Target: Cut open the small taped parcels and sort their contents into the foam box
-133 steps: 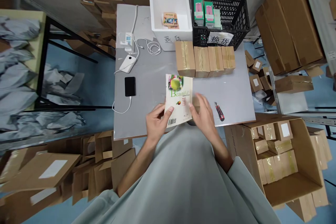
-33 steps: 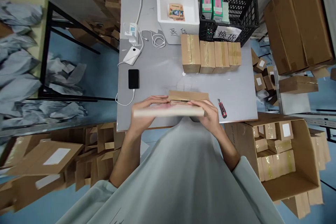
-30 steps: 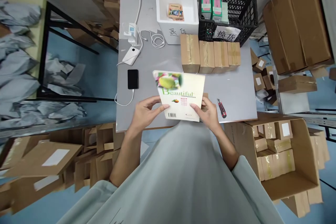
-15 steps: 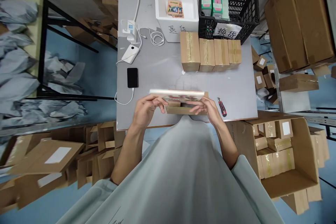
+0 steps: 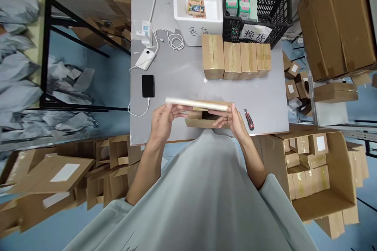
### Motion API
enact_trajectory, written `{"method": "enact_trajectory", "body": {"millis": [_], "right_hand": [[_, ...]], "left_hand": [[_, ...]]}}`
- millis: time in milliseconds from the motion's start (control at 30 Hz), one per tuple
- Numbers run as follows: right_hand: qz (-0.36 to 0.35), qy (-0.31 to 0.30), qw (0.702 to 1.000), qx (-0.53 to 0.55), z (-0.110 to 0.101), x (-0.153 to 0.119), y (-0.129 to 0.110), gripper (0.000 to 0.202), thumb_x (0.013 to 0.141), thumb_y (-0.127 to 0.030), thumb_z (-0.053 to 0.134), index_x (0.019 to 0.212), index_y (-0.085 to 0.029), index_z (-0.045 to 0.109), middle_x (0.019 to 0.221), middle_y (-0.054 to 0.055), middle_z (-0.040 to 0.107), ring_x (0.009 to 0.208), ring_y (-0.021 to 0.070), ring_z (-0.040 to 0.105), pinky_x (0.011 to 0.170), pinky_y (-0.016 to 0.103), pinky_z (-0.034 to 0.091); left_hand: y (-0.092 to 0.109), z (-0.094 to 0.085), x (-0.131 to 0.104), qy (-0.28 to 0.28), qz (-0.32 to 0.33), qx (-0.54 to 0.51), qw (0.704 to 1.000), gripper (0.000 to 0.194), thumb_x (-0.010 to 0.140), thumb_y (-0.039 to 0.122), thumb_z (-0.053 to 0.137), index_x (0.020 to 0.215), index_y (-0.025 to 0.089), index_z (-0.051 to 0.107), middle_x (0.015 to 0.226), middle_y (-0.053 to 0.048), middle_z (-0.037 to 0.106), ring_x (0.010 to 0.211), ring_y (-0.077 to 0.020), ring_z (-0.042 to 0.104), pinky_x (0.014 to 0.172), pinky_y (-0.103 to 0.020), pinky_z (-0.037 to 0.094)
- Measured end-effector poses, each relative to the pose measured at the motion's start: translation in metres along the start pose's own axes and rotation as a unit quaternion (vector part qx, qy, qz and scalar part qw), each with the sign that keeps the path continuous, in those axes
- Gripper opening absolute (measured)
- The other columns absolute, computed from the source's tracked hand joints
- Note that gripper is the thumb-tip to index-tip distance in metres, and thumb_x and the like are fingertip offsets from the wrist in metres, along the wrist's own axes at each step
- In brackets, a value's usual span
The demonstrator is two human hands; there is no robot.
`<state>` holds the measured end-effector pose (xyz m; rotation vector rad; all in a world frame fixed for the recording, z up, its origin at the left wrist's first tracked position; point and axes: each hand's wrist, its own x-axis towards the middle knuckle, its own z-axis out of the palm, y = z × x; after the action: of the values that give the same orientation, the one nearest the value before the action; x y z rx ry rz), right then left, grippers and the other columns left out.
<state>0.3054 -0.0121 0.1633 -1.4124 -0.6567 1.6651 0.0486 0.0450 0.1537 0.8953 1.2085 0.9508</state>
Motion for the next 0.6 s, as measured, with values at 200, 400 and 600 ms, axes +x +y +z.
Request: {"method": "enact_trajectory", "body": {"millis": [200, 400, 600], "right_hand": [[-0.076, 0.032, 0.994, -0.076, -0.008, 0.0, 0.004, 0.044, 0.095, -0.066, 0.086, 0.118, -0.029, 0.08, 0.098, 0.001, 0.085, 0.085, 0.023, 0.08, 0.077, 0.035, 0.064], [-0.148, 0.045, 0.97, -0.188, -0.017, 0.009, 0.022, 0.044, 0.107, -0.064, 0.069, 0.134, -0.03, 0.075, 0.12, 0.009, 0.084, 0.109, 0.0269, 0.081, 0.09, 0.043, 0.069], [-0.162, 0.108, 0.957, -0.216, 0.009, 0.013, 0.033, 0.066, 0.103, -0.072, 0.072, 0.149, -0.025, 0.072, 0.164, 0.02, 0.069, 0.152, 0.0334, 0.066, 0.12, 0.051, 0.062]], "left_hand": [[-0.005, -0.008, 0.0, -0.052, -0.025, 0.023, 0.998, 0.054, 0.084, 0.07, 0.094, 0.099, 0.02, 0.08, 0.098, -0.011, 0.087, 0.094, -0.0282, 0.085, 0.077, -0.034, 0.066], [-0.019, 0.0, 0.002, -0.049, -0.099, -0.058, 0.992, 0.078, 0.066, 0.057, 0.109, 0.125, 0.019, 0.076, 0.103, -0.013, 0.09, 0.088, -0.0288, 0.087, 0.078, -0.037, 0.071], [-0.022, 0.024, -0.016, 0.07, -0.025, 0.023, 0.997, 0.055, 0.074, 0.053, 0.105, 0.113, 0.018, 0.088, 0.11, -0.013, 0.091, 0.098, -0.0303, 0.088, 0.091, -0.043, 0.074]]}}
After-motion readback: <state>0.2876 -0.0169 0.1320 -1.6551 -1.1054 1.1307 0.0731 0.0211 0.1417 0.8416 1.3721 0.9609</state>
